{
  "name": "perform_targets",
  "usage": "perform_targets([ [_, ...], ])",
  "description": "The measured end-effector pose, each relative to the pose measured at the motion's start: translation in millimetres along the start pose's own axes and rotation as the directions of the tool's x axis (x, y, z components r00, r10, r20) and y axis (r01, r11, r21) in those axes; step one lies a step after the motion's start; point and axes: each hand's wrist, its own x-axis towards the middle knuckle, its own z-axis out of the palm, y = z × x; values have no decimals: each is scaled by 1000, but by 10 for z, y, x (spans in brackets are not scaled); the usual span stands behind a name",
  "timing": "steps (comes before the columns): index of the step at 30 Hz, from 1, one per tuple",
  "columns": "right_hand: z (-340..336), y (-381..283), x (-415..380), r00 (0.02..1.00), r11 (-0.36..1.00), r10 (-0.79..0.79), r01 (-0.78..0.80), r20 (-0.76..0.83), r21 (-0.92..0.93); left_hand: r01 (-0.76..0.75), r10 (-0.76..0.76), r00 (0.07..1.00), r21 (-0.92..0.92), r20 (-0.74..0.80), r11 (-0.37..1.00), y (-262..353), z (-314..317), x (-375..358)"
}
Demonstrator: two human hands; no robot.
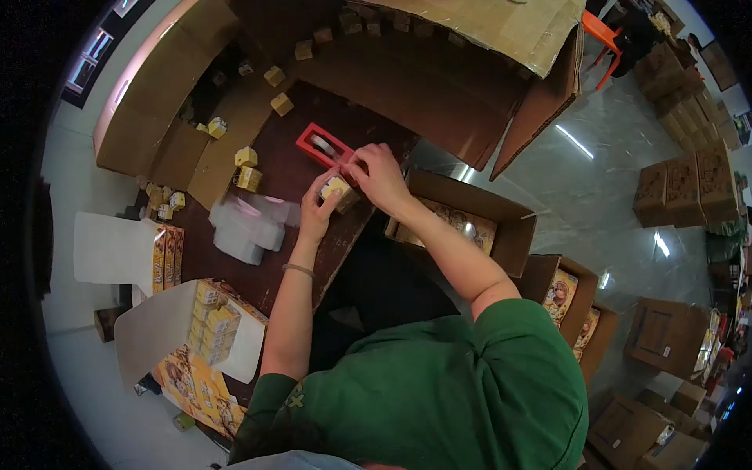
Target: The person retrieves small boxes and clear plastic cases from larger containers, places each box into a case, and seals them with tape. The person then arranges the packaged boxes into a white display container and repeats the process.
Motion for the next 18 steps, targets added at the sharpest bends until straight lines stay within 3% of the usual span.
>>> perform_targets([
  [1,-56,-22,-25,990,979,128,-135,51,155,11,-11,1000,0,-3,1000,-3,-3,-3],
  [3,-131,-34,-98,914,812,348,-405,209,420,40,-41,999,-13,-11,999,-16,14,-46],
  [4,-25,141,-126,930,801,310,-368,199,472,51,-52,999,-22,-12,998,-15,15,-43],
  [7,115,350,-173,882,794,391,-468,262,387,59,-60,998,-40,-12,997,-52,20,-35],
  [10,43,311,-208,911,835,344,-408,229,369,44,-51,996,-87,-79,995,-62,45,-108],
  [13,101,466,-300,958,959,248,-264,143,101,80,-89,979,-56,-185,995,-13,64,-257],
  [16,87,572,-343,917,862,311,-383,250,332,131,-127,972,5,-197,991,68,-5,-465],
  [17,-29,430,-377,845,748,364,-516,393,417,121,-117,976,8,-181,993,23,-42,-487],
  [18,-52,309,-411,850,688,290,-505,441,522,118,-115,979,6,-171,993,-37,-63,-534],
])
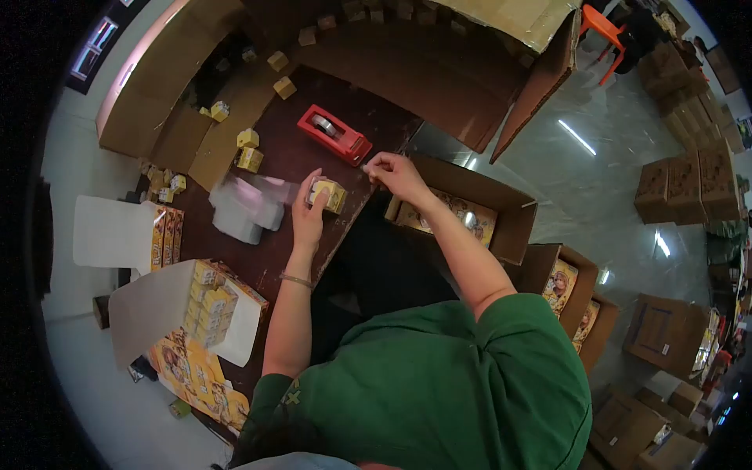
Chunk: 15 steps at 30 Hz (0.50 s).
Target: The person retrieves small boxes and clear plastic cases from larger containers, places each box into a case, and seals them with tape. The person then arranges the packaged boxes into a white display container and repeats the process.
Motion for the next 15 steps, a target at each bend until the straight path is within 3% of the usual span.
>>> perform_targets([
  [3,298,-247,-350,970,958,-56,-14,238,286,54,-55,998,-91,-10,994,52,-3,-56],
  [6,527,-195,-327,982,983,-51,18,183,181,28,-29,1000,-74,-4,997,4,-18,-18],
  [10,527,-103,-206,988,1000,1,-4,157,16,83,-72,995,-172,67,982,106,-39,-31],
  [13,552,-68,-176,998,884,68,-68,-15,-462,7,-11,999,-79,-45,997,5,-8,-42],
  [15,705,71,-323,967,862,-189,80,-172,-501,86,-160,984,-565,-82,821,47,22,-132],
])
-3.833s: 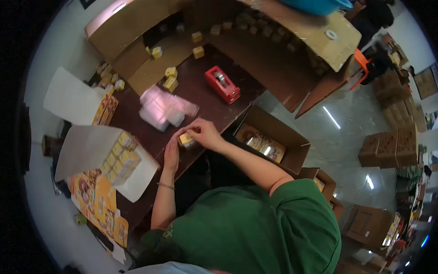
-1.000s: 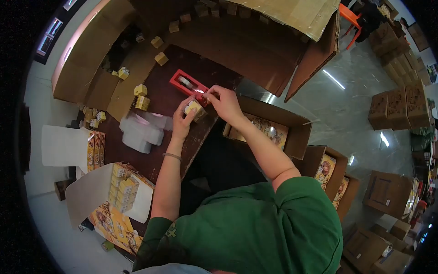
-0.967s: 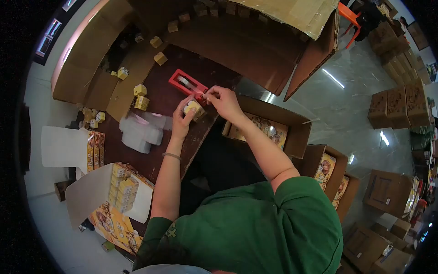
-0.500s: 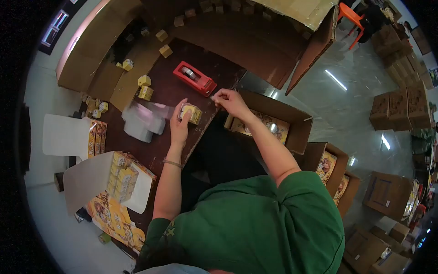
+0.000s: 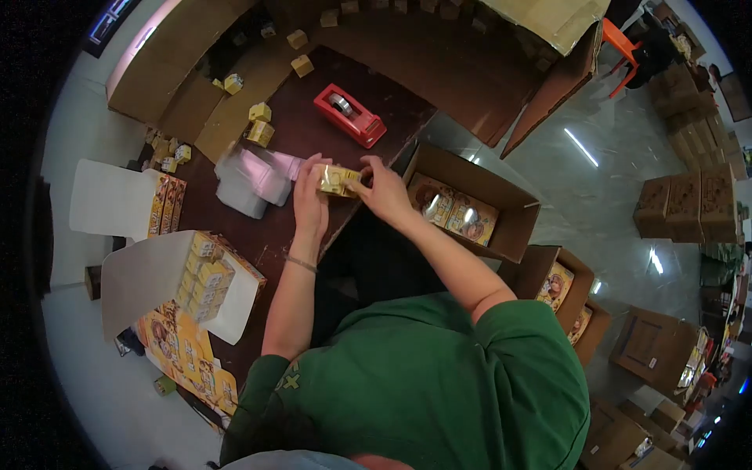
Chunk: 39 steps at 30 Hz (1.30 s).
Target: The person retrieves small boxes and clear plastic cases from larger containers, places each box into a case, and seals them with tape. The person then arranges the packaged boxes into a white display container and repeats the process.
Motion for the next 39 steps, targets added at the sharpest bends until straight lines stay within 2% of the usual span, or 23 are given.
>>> perform_targets([
  [1,99,69,-65,999,992,-40,41,-14,119,35,-36,999,-221,-1,975,34,70,-99],
  [3,-7,-69,-66,996,928,-89,72,29,366,46,-74,996,-398,-53,916,57,203,-263],
  [4,-109,-198,-85,992,873,-113,77,47,482,-13,-18,995,-292,-103,956,48,171,-268],
  [5,-313,-413,-47,988,909,-147,119,39,400,-90,63,985,-163,-163,983,50,90,-226],
  [6,-450,-583,35,948,934,-319,313,6,170,-159,150,967,-29,-208,987,69,-5,-141],
  [7,-533,-641,119,878,875,-479,479,19,-70,-256,268,956,100,-123,961,121,-48,-43],
  [8,-418,-536,251,800,780,-592,599,96,-183,-238,241,970,233,13,943,225,21,17],
  [10,-350,-398,356,770,769,-609,632,193,-93,-330,203,940,581,275,744,314,55,228],
  [11,-362,-414,469,741,753,-629,656,234,-53,-264,121,949,528,290,807,207,-94,347],
  [12,-467,-417,561,761,769,-636,639,131,15,-190,42,951,472,306,861,123,-207,464],
  [13,-610,-420,639,882,881,-470,471,46,-35,-80,-59,953,433,298,898,201,-199,465],
  [14,-704,-345,831,889,879,-458,453,3,-149,-136,-28,946,474,322,870,259,-125,489],
  [15,-715,-190,1011,915,886,-404,392,3,-245,-185,-4,938,513,346,838,284,-10,505],
  [18,-554,252,1352,958,969,-216,234,190,-81,-316,85,905,524,417,791,106,123,645],
  [19,-557,208,1309,958,970,-241,240,155,26,-307,78,902,502,425,808,59,137,683],
  [22,-460,225,1197,883,891,-445,418,-152,-178,-276,50,910,513,411,813,-23,105,681],
  [25,-616,-79,868,948,958,-282,270,-148,-99,-315,76,907,549,414,774,-29,84,688],
  [26,-653,-100,779,993,985,-106,111,-49,133,-336,93,903,558,419,759,-33,74,687],
  [29,-517,247,709,975,915,193,-219,111,338,-323,69,894,528,444,786,-39,72,707],
  [32,-587,149,466,967,807,162,-245,197,537,-126,-2,954,405,300,906,-12,165,581],
  [34,-556,28,311,979,704,60,-178,192,687,-142,64,978,409,200,901,-54,239,522],
  [36,-460,-128,196,986,697,-16,-109,168,709,-128,81,987,381,137,916,-83,267,475],
  [39,-276,-112,215,998,836,-27,-5,49,549,-65,33,993,304,111,950,-45,282,452],
])
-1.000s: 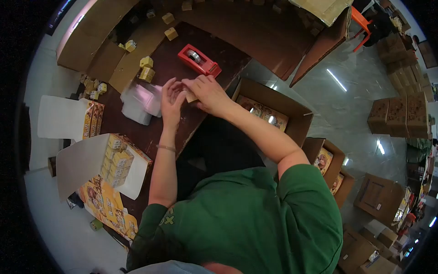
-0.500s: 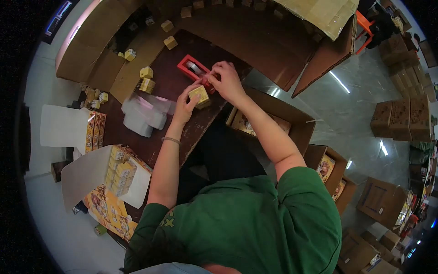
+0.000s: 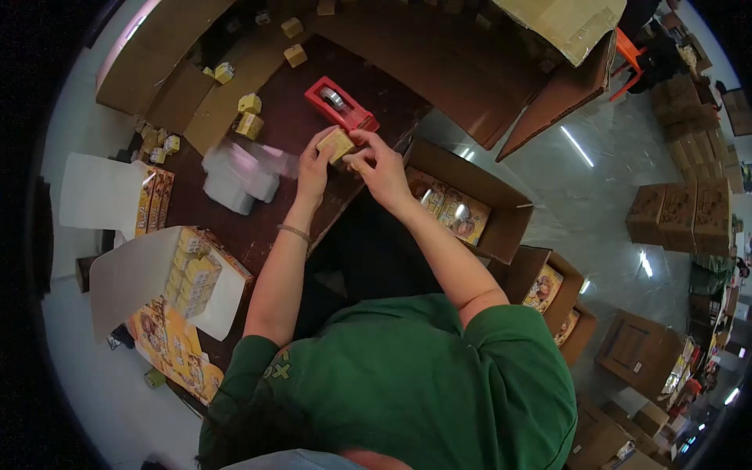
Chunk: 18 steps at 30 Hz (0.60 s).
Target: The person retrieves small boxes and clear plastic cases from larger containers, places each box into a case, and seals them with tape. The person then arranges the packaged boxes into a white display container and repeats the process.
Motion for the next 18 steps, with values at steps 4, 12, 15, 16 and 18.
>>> perform_targets([
  [4,38,19,82,998,998,63,-63,-23,9,42,-45,998,78,36,996,35,-12,-28],
  [12,7,137,-206,673,298,-522,719,524,-628,430,-553,833,-605,-21,670,-93,-206,-174],
  [15,164,-27,-291,694,537,-490,717,527,-444,468,-555,818,-737,151,487,-105,-391,-773],
  [16,280,-108,-334,812,777,-379,540,444,-323,474,-531,828,-728,178,495,139,-537,-1052],
  [18,565,-309,-337,888,979,-139,189,439,-72,318,-409,905,-448,-120,836,390,-847,-1604],
])
